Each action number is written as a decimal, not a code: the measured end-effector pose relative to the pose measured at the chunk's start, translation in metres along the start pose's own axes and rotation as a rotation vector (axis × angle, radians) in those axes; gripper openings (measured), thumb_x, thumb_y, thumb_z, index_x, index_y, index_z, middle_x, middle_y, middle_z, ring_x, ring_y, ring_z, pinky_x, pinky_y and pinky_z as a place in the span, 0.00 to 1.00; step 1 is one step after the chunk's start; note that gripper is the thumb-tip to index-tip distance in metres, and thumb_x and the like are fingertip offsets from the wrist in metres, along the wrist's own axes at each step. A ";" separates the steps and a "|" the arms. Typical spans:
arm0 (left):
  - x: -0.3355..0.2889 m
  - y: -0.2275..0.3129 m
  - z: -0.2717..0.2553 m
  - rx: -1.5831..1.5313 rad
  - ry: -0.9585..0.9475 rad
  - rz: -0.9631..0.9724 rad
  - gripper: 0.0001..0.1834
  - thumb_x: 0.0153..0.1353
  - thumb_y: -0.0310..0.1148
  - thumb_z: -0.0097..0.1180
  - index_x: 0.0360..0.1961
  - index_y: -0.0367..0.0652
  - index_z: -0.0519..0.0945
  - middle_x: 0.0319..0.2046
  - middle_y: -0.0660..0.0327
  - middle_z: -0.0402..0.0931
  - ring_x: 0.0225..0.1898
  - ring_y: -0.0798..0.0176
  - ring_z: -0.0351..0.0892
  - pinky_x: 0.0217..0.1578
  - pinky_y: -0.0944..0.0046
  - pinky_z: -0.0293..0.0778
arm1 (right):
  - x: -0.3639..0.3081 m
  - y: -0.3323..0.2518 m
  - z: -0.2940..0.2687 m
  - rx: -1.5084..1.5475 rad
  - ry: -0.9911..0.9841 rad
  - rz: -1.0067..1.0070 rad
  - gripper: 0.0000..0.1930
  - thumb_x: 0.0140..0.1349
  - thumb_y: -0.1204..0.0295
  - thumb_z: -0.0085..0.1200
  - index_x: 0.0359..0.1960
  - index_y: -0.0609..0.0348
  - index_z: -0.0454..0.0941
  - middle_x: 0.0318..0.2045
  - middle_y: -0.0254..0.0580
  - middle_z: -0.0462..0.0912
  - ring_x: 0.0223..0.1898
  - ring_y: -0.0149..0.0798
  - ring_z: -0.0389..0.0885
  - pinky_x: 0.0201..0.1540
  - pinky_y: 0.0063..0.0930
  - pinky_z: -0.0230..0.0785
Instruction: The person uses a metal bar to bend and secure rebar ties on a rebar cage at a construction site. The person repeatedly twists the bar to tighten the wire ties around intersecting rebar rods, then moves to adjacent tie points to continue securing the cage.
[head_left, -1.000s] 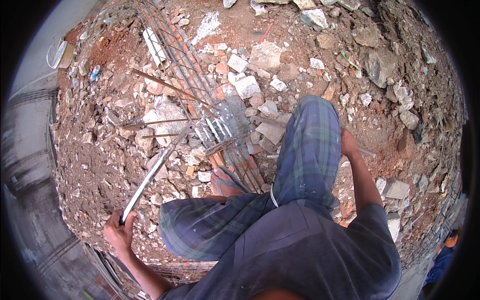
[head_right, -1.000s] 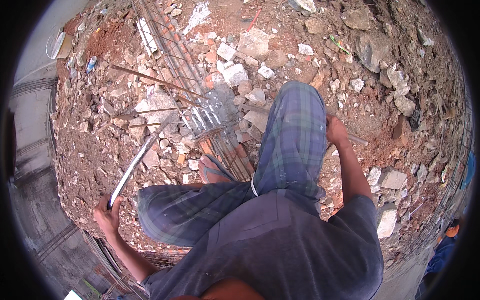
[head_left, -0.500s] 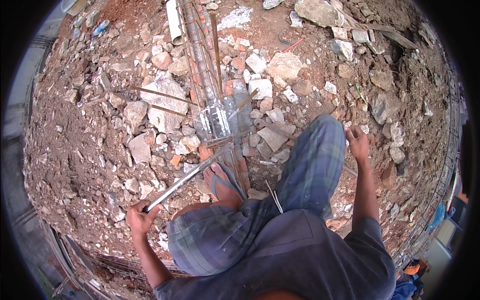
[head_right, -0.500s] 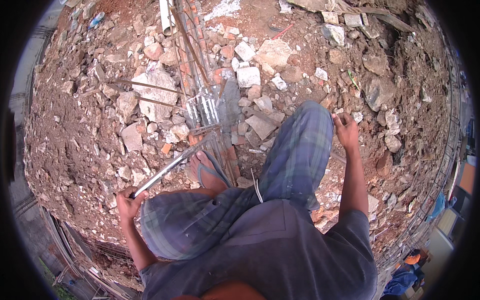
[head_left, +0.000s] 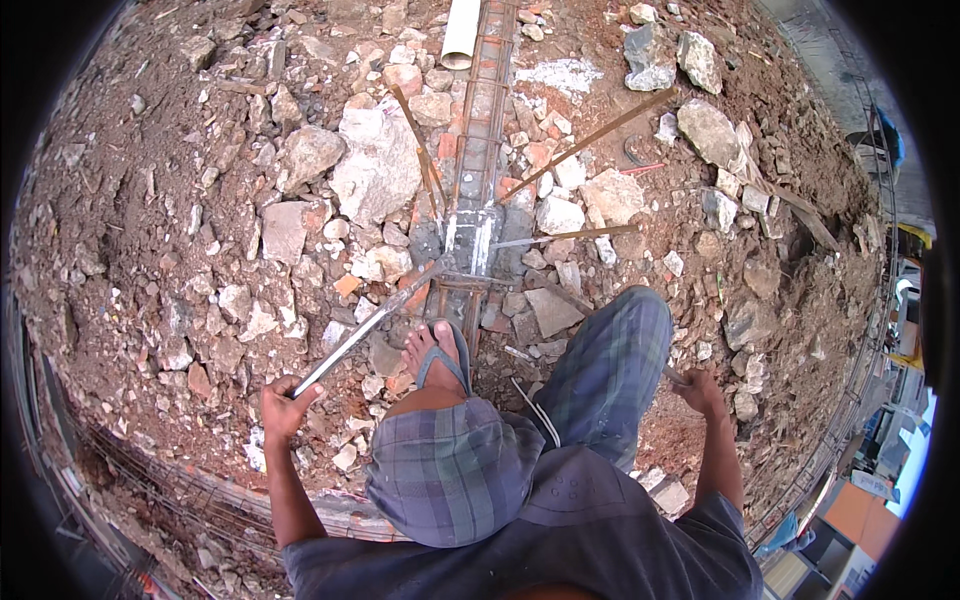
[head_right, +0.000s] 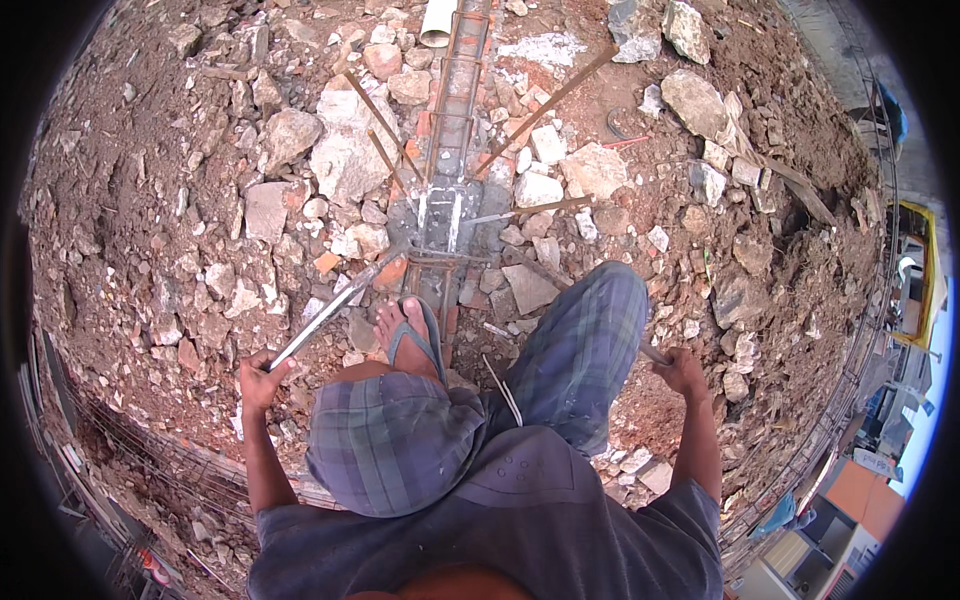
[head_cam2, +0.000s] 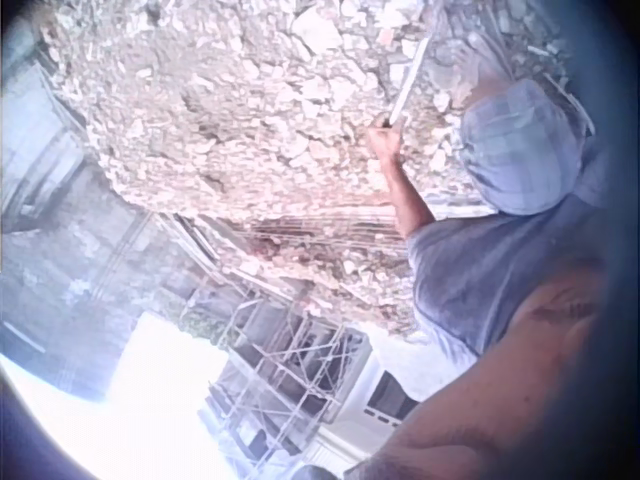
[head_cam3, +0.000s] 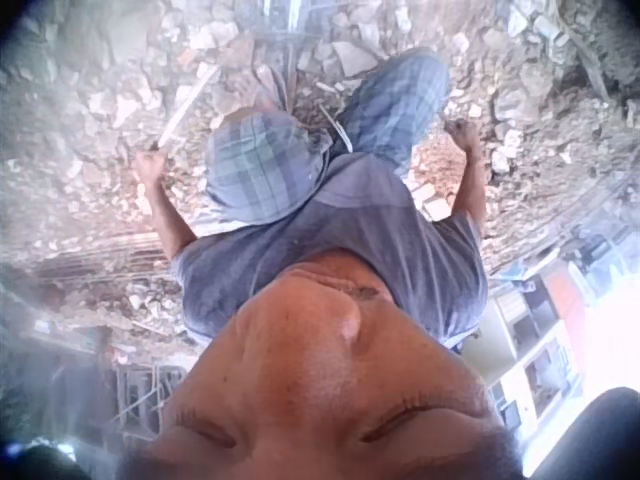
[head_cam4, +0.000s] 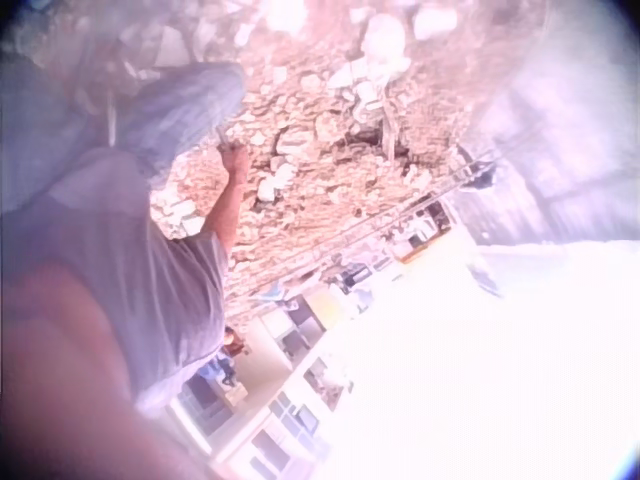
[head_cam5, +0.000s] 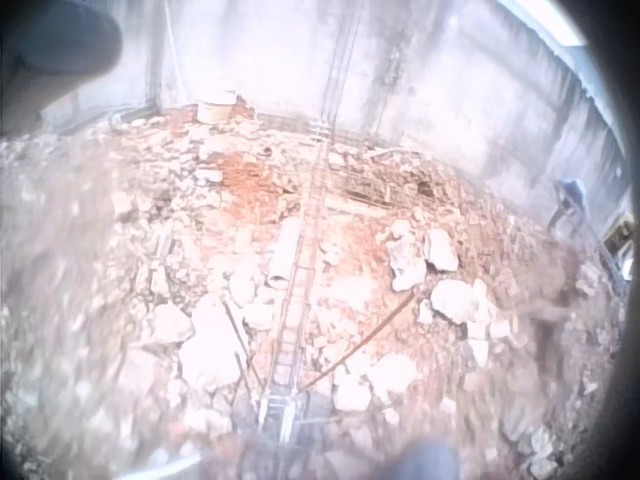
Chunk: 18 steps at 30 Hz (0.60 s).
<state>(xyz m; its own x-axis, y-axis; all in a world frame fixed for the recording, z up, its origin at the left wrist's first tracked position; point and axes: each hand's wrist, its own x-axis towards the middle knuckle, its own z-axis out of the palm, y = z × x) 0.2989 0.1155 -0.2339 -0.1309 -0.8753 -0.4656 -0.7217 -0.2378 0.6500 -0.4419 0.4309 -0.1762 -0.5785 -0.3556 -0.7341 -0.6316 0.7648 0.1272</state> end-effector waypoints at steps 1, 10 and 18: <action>0.003 0.003 0.015 -0.042 0.010 -0.002 0.12 0.55 0.36 0.77 0.27 0.39 0.86 0.21 0.71 0.78 0.24 0.76 0.69 0.26 0.69 0.64 | -0.008 0.011 -0.031 0.160 0.023 -0.079 0.18 0.57 0.60 0.73 0.34 0.62 0.83 0.29 0.48 0.84 0.34 0.42 0.83 0.41 0.39 0.74; 0.015 -0.026 0.093 -0.263 0.031 -0.127 0.15 0.58 0.40 0.76 0.29 0.39 0.86 0.23 0.69 0.80 0.26 0.74 0.70 0.30 0.67 0.66 | -0.026 -0.059 -0.178 -0.014 -0.415 -0.166 0.16 0.63 0.59 0.68 0.45 0.54 0.81 0.33 0.42 0.87 0.31 0.32 0.81 0.35 0.28 0.73; 0.029 -0.032 0.101 -0.199 0.004 -0.120 0.20 0.56 0.47 0.75 0.33 0.39 0.89 0.23 0.65 0.82 0.26 0.71 0.75 0.31 0.64 0.71 | -0.071 -0.164 -0.265 0.493 -0.371 -0.528 0.25 0.53 0.68 0.66 0.54 0.58 0.80 0.35 0.45 0.90 0.21 0.27 0.76 0.26 0.22 0.69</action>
<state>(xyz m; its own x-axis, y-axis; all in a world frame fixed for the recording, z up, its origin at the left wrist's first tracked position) 0.2494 0.1405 -0.3286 -0.0494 -0.8372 -0.5446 -0.5834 -0.4184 0.6961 -0.4339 0.1886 0.0318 -0.0042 -0.6004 -0.7997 -0.4228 0.7258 -0.5427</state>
